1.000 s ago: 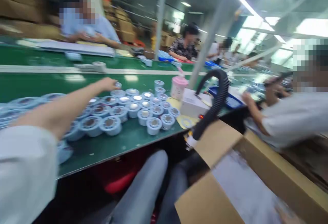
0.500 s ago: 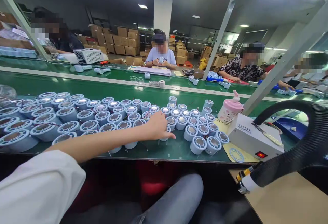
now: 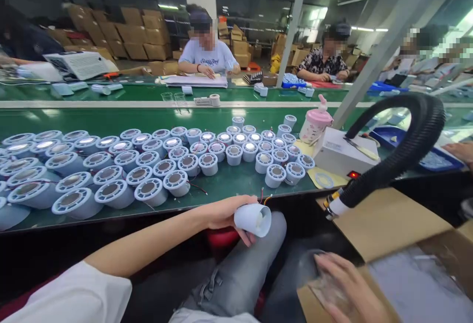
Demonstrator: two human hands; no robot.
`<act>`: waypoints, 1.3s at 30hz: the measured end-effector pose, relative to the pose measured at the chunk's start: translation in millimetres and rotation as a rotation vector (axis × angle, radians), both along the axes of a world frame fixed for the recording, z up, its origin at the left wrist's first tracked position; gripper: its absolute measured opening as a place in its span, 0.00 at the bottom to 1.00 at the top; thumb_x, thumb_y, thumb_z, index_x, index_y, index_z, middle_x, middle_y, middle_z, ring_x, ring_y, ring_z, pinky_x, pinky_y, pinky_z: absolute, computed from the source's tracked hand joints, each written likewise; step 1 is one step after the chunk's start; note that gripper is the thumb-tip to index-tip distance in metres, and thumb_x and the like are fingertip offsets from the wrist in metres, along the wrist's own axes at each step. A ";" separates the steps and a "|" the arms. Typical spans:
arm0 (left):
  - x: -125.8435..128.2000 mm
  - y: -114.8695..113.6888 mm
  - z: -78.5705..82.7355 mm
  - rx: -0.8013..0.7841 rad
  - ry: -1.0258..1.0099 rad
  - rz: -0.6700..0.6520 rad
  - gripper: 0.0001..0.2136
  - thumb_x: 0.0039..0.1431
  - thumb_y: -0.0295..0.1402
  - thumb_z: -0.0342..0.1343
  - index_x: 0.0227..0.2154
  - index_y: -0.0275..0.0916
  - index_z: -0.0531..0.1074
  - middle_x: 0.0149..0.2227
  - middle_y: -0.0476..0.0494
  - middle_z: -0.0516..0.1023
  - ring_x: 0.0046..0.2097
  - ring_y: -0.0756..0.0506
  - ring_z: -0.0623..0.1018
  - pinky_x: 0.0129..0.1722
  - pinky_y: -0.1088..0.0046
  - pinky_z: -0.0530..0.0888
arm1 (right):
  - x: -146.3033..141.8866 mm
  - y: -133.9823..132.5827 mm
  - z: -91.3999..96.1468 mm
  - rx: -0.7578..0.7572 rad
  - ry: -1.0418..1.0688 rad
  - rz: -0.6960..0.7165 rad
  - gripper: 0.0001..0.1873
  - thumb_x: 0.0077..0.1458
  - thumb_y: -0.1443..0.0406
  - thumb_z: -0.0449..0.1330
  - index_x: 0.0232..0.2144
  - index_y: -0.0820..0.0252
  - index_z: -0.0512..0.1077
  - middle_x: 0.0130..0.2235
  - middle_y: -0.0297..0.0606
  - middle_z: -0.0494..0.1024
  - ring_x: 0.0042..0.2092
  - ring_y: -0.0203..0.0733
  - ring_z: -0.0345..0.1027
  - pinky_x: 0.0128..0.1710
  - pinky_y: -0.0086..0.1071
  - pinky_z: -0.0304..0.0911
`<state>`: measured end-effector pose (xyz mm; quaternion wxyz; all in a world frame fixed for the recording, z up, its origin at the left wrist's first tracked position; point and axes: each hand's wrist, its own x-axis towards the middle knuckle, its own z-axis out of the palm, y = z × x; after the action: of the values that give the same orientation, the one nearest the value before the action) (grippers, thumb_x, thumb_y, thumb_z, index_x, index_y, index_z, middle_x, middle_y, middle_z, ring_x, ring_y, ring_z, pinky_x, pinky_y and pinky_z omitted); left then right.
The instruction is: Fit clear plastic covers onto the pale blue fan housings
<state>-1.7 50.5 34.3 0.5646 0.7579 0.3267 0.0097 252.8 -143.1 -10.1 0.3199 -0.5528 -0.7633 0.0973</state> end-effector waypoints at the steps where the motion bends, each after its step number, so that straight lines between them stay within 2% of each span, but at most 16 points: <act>1: 5.2 -7.0 -7.6 -0.201 -0.042 -0.033 0.24 0.62 0.46 0.28 0.37 0.36 0.65 0.27 0.43 0.75 0.24 0.47 0.74 0.27 0.66 0.75 | -11.4 1.5 2.8 0.004 -0.032 0.020 0.26 0.59 0.63 0.53 0.59 0.48 0.59 0.53 0.46 0.65 0.50 0.48 0.68 0.42 0.36 0.72; 3: 13.7 -17.6 -18.5 -0.559 -0.100 -0.084 0.22 0.58 0.50 0.37 0.36 0.37 0.65 0.26 0.45 0.73 0.24 0.47 0.73 0.26 0.65 0.75 | -33.2 11.0 11.6 0.027 -0.123 0.038 0.31 0.56 0.67 0.53 0.61 0.50 0.56 0.54 0.49 0.62 0.52 0.53 0.66 0.43 0.41 0.72; 4: 16.8 -21.1 -21.1 -0.647 -0.103 -0.109 0.21 0.56 0.52 0.41 0.35 0.38 0.65 0.26 0.46 0.73 0.25 0.47 0.73 0.26 0.66 0.75 | -41.8 17.9 16.4 0.037 -0.174 0.022 0.32 0.54 0.69 0.54 0.61 0.50 0.57 0.55 0.50 0.61 0.53 0.55 0.64 0.44 0.45 0.71; 6: 20.9 -25.2 -20.8 -0.643 -0.066 -0.160 0.21 0.53 0.53 0.48 0.35 0.39 0.67 0.27 0.48 0.71 0.25 0.48 0.72 0.24 0.70 0.73 | -52.5 31.8 23.9 0.014 -0.259 -0.021 0.32 0.51 0.73 0.54 0.58 0.50 0.61 0.56 0.50 0.61 0.52 0.58 0.63 0.44 0.50 0.69; 9: 22.6 -28.2 -11.5 -0.392 -0.019 -0.232 0.17 0.51 0.49 0.58 0.34 0.39 0.71 0.30 0.49 0.70 0.30 0.48 0.71 0.28 0.73 0.71 | -54.2 43.8 28.5 -0.156 -0.285 -0.041 0.25 0.48 0.75 0.55 0.48 0.54 0.71 0.58 0.50 0.62 0.50 0.58 0.64 0.42 0.49 0.69; 13: 19.3 -34.3 -1.3 0.206 -0.075 -0.245 0.13 0.53 0.42 0.60 0.38 0.40 0.75 0.39 0.46 0.70 0.41 0.46 0.72 0.42 0.72 0.68 | -50.1 42.5 30.1 -0.456 -0.023 0.025 0.12 0.48 0.73 0.59 0.35 0.54 0.73 0.57 0.41 0.64 0.53 0.51 0.64 0.48 0.43 0.66; 15: 17.0 -37.9 -1.9 0.299 -0.115 -0.181 0.16 0.51 0.42 0.62 0.40 0.39 0.74 0.40 0.45 0.69 0.42 0.46 0.72 0.43 0.71 0.68 | -50.9 40.2 31.6 -0.558 0.182 0.012 0.03 0.51 0.67 0.61 0.31 0.55 0.72 0.55 0.38 0.66 0.51 0.47 0.66 0.48 0.40 0.64; 16: 16.1 -39.3 -3.8 0.315 -0.146 -0.152 0.19 0.48 0.43 0.64 0.41 0.39 0.73 0.40 0.45 0.69 0.42 0.46 0.71 0.42 0.71 0.68 | -51.9 39.6 32.3 -0.573 0.276 -0.006 0.02 0.54 0.64 0.60 0.30 0.55 0.72 0.52 0.38 0.68 0.49 0.45 0.67 0.47 0.38 0.64; 19: 15.1 -41.0 -14.4 0.367 -0.266 -0.092 0.28 0.40 0.45 0.68 0.45 0.40 0.72 0.39 0.45 0.68 0.41 0.45 0.70 0.42 0.70 0.69 | -54.3 39.5 32.8 -0.514 0.474 -0.066 0.12 0.59 0.61 0.54 0.26 0.58 0.71 0.46 0.40 0.70 0.46 0.43 0.68 0.44 0.35 0.62; 23: 16.1 -38.6 -29.3 0.438 -0.395 -0.116 0.30 0.39 0.45 0.69 0.48 0.43 0.73 0.43 0.41 0.66 0.47 0.42 0.69 0.48 0.64 0.69 | -51.4 40.1 28.7 -0.497 0.708 -0.157 0.14 0.55 0.61 0.59 0.19 0.60 0.68 0.43 0.41 0.70 0.43 0.43 0.68 0.37 0.32 0.63; 26: 17.2 -37.9 -32.1 0.333 -0.447 -0.203 0.32 0.41 0.41 0.69 0.52 0.44 0.70 0.49 0.38 0.68 0.52 0.40 0.69 0.52 0.62 0.68 | -45.3 40.4 25.0 -0.530 0.894 -0.198 0.16 0.52 0.60 0.63 0.17 0.60 0.67 0.41 0.41 0.72 0.41 0.44 0.68 0.35 0.32 0.65; 28: 18.0 -39.5 -30.5 0.190 -0.446 -0.231 0.32 0.44 0.38 0.68 0.55 0.44 0.67 0.52 0.38 0.70 0.52 0.40 0.71 0.48 0.66 0.71 | -40.9 40.1 23.3 -0.566 1.017 -0.206 0.15 0.51 0.59 0.64 0.18 0.59 0.70 0.42 0.41 0.74 0.42 0.45 0.70 0.35 0.34 0.68; 30: 18.8 -42.3 -28.0 0.051 -0.431 -0.190 0.33 0.46 0.36 0.67 0.56 0.44 0.65 0.53 0.38 0.71 0.52 0.40 0.73 0.43 0.69 0.74 | -37.5 38.3 22.3 -0.560 1.077 -0.171 0.12 0.52 0.59 0.64 0.20 0.58 0.74 0.44 0.41 0.75 0.46 0.47 0.71 0.40 0.37 0.70; 32: 19.5 -45.2 -26.3 -0.080 -0.426 -0.117 0.32 0.46 0.35 0.67 0.56 0.43 0.65 0.55 0.37 0.70 0.51 0.41 0.74 0.44 0.69 0.74 | -35.9 34.2 21.3 -0.497 0.959 -0.108 0.04 0.50 0.61 0.66 0.27 0.54 0.77 0.49 0.41 0.75 0.52 0.50 0.68 0.47 0.41 0.68; 36: 19.2 -48.0 -24.6 -0.317 -0.420 -0.043 0.31 0.48 0.36 0.65 0.56 0.41 0.63 0.54 0.36 0.70 0.47 0.43 0.76 0.45 0.66 0.74 | -37.3 22.3 18.4 -0.316 0.555 -0.061 0.22 0.46 0.68 0.69 0.45 0.50 0.74 0.56 0.41 0.71 0.57 0.50 0.64 0.55 0.44 0.62; 39: 18.5 -47.8 -21.0 -0.285 -0.382 -0.069 0.32 0.47 0.38 0.66 0.56 0.40 0.64 0.53 0.36 0.72 0.46 0.43 0.76 0.43 0.67 0.74 | -38.7 15.7 17.8 -0.339 0.583 -0.054 0.20 0.49 0.67 0.67 0.46 0.49 0.71 0.56 0.38 0.72 0.54 0.47 0.67 0.52 0.39 0.66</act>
<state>16.8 2.8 13.3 0.7175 0.6657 0.1857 0.0873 214.1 -127.4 7.7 0.4306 -0.5672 -0.5976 0.3684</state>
